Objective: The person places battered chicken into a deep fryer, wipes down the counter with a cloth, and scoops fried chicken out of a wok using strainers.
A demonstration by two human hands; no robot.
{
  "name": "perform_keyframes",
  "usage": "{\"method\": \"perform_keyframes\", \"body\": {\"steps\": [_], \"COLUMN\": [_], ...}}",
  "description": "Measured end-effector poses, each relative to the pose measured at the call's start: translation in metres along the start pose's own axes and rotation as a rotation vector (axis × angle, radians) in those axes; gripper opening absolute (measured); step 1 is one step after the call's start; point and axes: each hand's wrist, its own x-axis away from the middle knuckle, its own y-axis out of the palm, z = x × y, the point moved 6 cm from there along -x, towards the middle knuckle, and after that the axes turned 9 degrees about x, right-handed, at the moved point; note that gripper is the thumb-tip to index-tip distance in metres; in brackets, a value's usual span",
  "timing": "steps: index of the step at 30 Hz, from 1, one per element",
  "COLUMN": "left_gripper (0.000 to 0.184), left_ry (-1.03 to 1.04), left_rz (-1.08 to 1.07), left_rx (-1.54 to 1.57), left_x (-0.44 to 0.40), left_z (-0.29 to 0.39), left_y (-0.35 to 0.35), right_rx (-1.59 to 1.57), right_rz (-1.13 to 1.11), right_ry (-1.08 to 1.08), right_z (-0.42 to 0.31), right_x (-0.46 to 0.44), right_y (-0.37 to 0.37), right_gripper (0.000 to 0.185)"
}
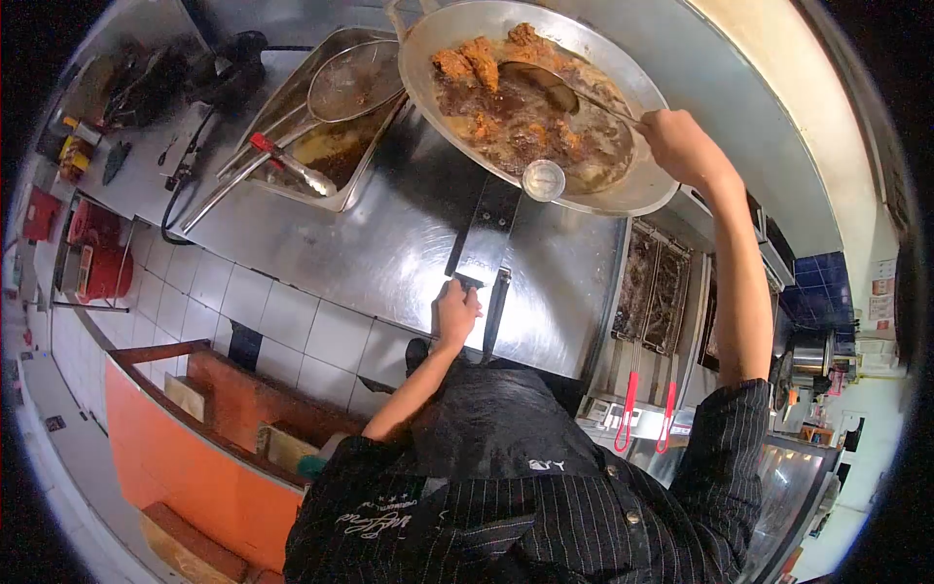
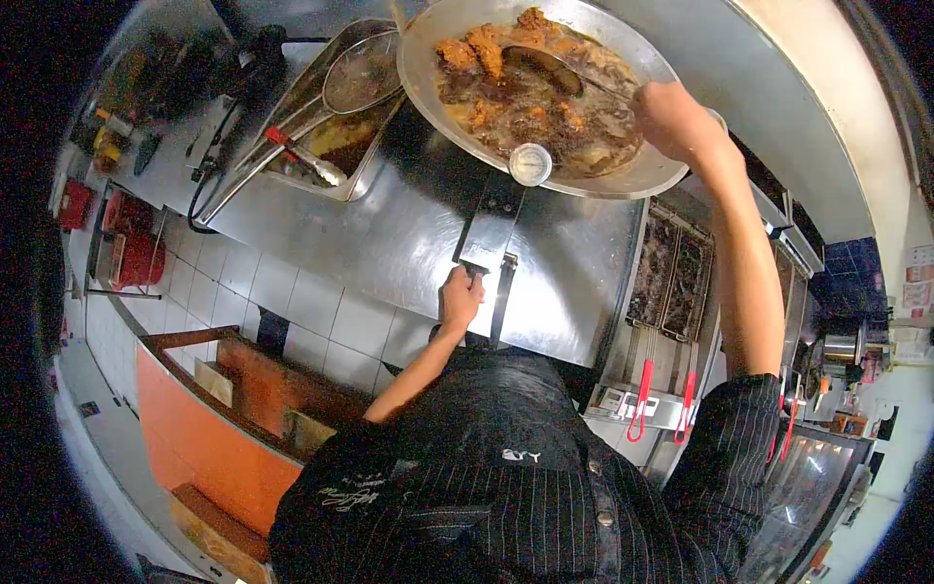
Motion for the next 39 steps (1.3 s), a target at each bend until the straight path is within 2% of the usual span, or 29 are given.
{"method": "perform_keyframes", "body": {"steps": [2,3,9,13,17,20,22,24,26,28,29,30,32,33,35,38,39], "left_gripper": [0.019,0.019,0.019,0.020,0.020,0.023,0.028,0.031,0.030,0.026,0.018,0.018,0.013,0.012,0.012,0.013,0.014], "left_ry": [0.012,0.011,-0.003,-0.012,0.022,0.070,0.074,0.187,0.092,0.227,0.378,0.380,0.468,0.524,0.523,0.539,0.551], "left_rz": [0.000,0.000,-0.009,-0.024,-0.021,0.017,0.021,0.050,-0.015,-0.044,0.046,0.051,0.051,0.125,0.125,0.150,0.174], "left_rx": [0.074,0.076,-0.018,-0.070,-0.151,-0.160,-0.272,-0.493,-0.557,-0.681,-0.774,-0.771,-0.902,-0.813,-0.803,-0.752,-0.712], "left_x": [0.000,0.000,0.002,0.000,-0.003,-0.002,0.002,0.002,0.005,0.007,0.007,0.003,-0.002,0.000,0.000,0.002,0.006], "left_z": [-0.002,-0.003,0.001,-0.011,-0.016,-0.017,-0.008,-0.006,-0.007,0.001,0.001,-0.010,-0.022,-0.015,-0.017,-0.012,-0.008], "left_y": [0.000,0.000,-0.002,0.001,0.000,-0.002,-0.007,-0.005,-0.006,-0.003,0.000,0.003,0.009,0.006,0.006,0.004,0.002], "right_rx": [-0.181,-0.199,-0.170,-0.218,-0.226,-0.267,-0.262,-0.259,-0.229,-0.181,-0.157,-0.132,0.148,0.310,0.354,0.488,0.304], "right_rz": [0.052,0.066,0.134,0.090,0.101,0.046,0.003,-0.016,-0.052,-0.008,0.015,0.038,0.049,0.033,0.034,0.102,0.150], "right_ry": [0.199,0.221,0.261,0.258,0.194,0.223,0.217,0.200,0.215,0.126,0.084,0.043,-0.122,-0.220,-0.195,-0.302,-0.187], "right_z": [0.006,0.001,-0.007,-0.021,-0.032,-0.035,-0.041,-0.053,-0.065,-0.077,-0.082,-0.088,-0.105,-0.115,-0.120,-0.154,-0.150], "right_x": [0.021,0.032,0.079,0.103,0.114,0.112,0.108,0.103,0.098,0.092,0.090,0.088,0.084,0.082,0.074,0.068,0.061], "right_y": [-0.024,-0.040,-0.099,-0.131,-0.144,-0.140,-0.140,-0.144,-0.147,-0.147,-0.145,-0.143,-0.138,-0.134,-0.112,-0.119,-0.119], "right_gripper": [0.024,0.023,0.020,0.019,0.019,0.020,0.021,0.021,0.022,0.022,0.022,0.022,0.024,0.025,0.019,0.014,0.014]}}
